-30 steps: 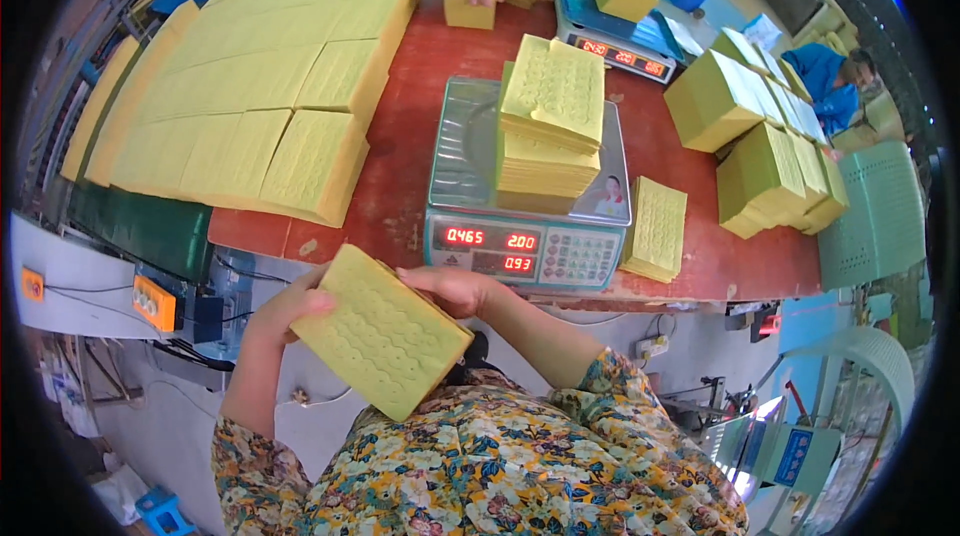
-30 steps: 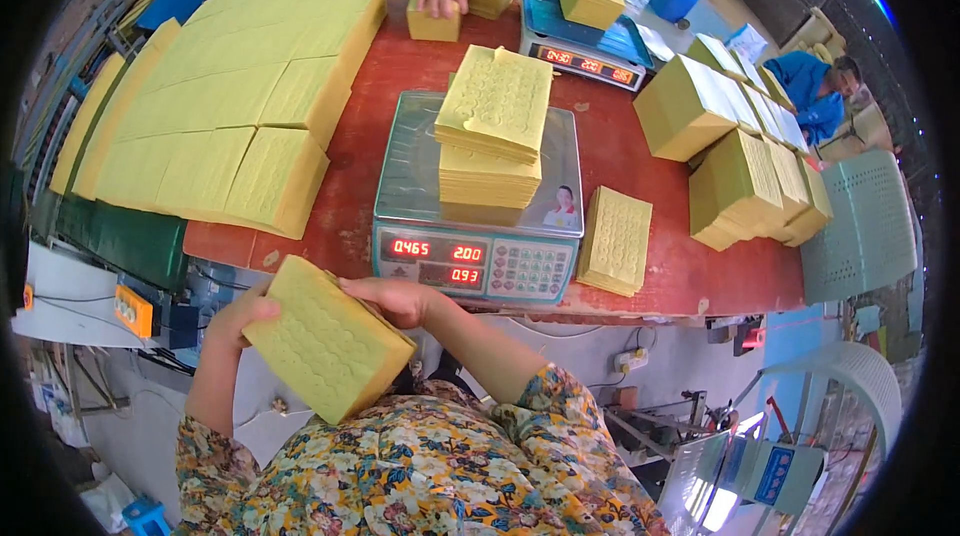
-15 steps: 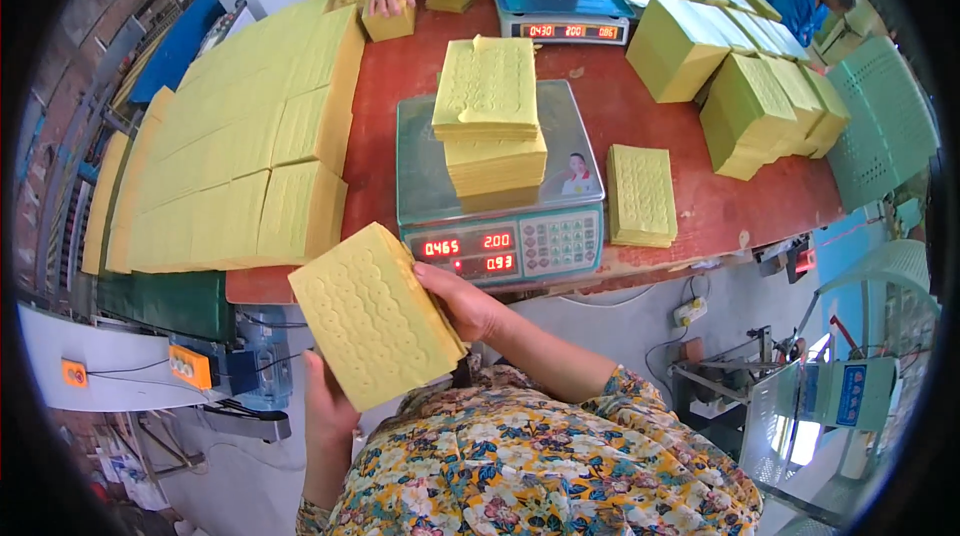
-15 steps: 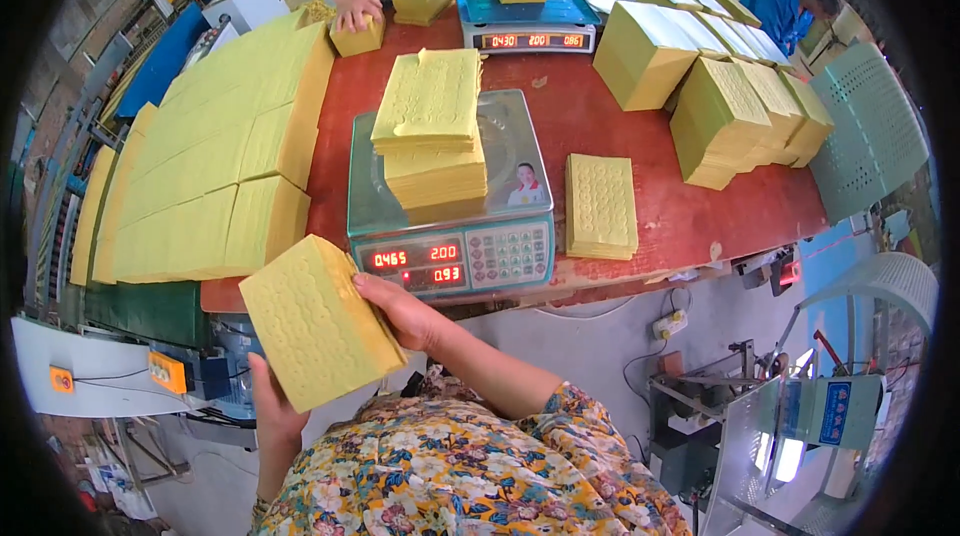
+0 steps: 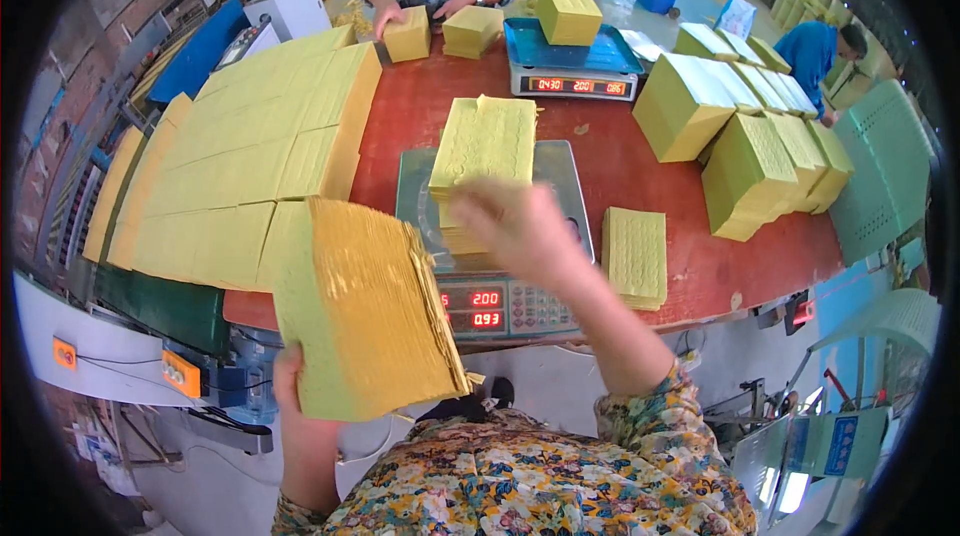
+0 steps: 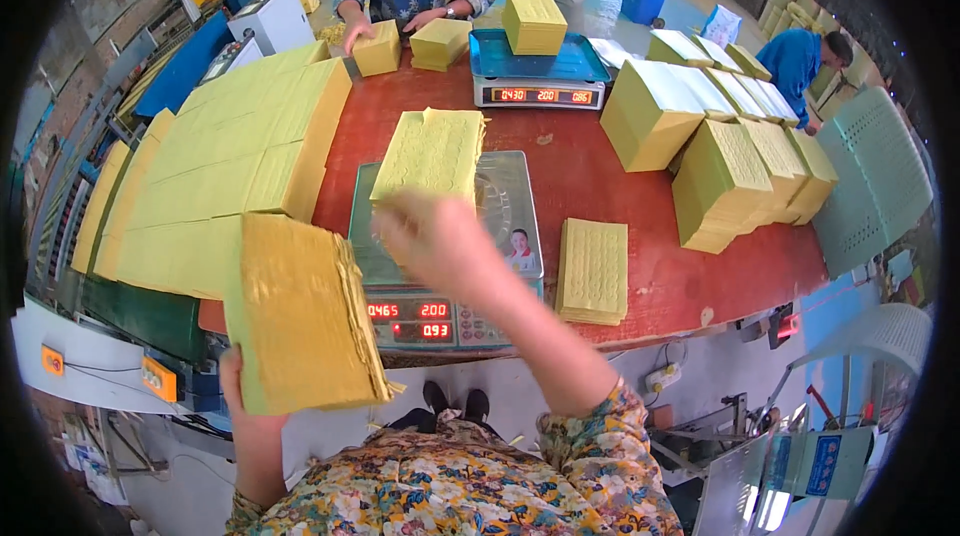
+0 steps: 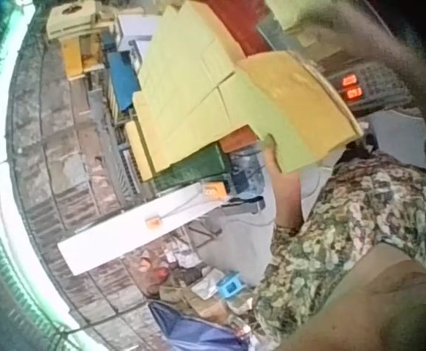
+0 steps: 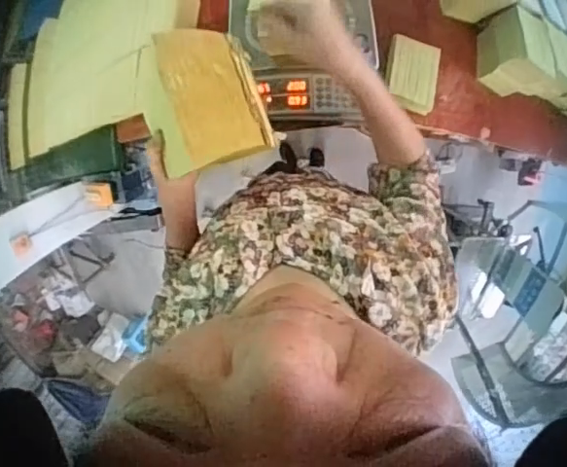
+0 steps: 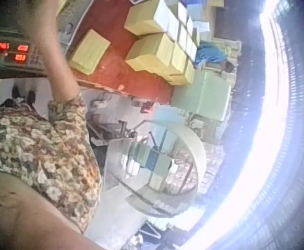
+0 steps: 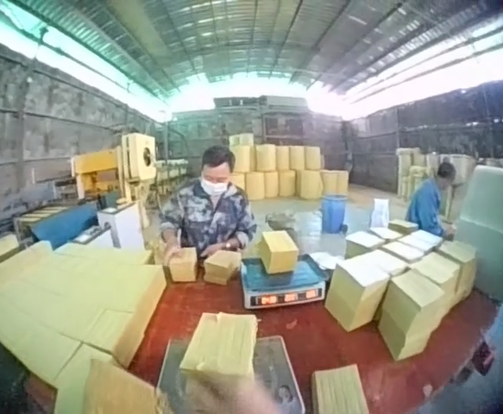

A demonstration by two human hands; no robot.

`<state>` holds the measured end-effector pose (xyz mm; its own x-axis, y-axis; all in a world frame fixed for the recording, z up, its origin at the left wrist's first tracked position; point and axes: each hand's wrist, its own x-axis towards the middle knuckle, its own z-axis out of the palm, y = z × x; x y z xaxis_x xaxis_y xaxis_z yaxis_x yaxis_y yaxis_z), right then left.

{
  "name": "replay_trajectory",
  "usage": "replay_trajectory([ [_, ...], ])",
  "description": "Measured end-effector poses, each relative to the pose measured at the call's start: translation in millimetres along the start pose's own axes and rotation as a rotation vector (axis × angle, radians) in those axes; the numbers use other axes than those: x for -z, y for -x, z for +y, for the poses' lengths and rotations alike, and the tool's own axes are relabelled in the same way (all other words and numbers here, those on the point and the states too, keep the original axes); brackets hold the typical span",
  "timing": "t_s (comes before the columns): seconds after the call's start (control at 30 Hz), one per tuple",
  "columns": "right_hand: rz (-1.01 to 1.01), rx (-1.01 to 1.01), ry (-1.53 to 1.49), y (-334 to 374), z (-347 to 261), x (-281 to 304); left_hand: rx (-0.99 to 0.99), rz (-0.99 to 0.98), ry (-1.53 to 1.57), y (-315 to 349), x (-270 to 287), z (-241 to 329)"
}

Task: Weighing stacks of yellow paper on a digital scale and trimming the edges with scissors.

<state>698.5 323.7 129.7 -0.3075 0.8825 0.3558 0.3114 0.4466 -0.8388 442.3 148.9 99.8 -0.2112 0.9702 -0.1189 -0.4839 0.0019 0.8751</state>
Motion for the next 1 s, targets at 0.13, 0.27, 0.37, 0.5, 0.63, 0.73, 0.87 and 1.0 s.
replay_trajectory([
  [0.13,0.404,0.343,0.56,-98.5,44.5,31.8,-0.048,-0.097,0.206,-37.9,8.2,17.3],
  [0.27,0.225,0.194,0.857,-152.9,103.8,30.3,-0.118,-0.161,0.367,-65.7,8.6,31.1],
  [0.37,-0.081,-0.164,0.855,-164.8,107.2,27.9,-0.092,0.019,0.369,-74.2,17.7,39.6],
  [0.5,-0.202,-0.084,0.759,-158.6,104.0,42.6,-0.09,-0.014,0.419,-86.2,45.4,48.8],
  [0.63,-0.145,0.084,0.626,-156.1,121.4,49.3,-0.11,-0.013,0.36,-101.4,55.6,45.9],
  [0.73,-0.187,0.085,0.445,-161.2,128.8,52.1,-0.106,-0.07,0.356,-109.4,55.7,43.8],
  [0.87,-0.201,0.153,0.35,-165.6,120.4,53.5,-0.136,-0.057,0.317,-107.4,38.6,43.0],
  [1.0,-0.266,-0.085,0.029,-166.7,111.9,58.3,-0.107,-0.045,0.368,-104.6,50.8,30.3],
])
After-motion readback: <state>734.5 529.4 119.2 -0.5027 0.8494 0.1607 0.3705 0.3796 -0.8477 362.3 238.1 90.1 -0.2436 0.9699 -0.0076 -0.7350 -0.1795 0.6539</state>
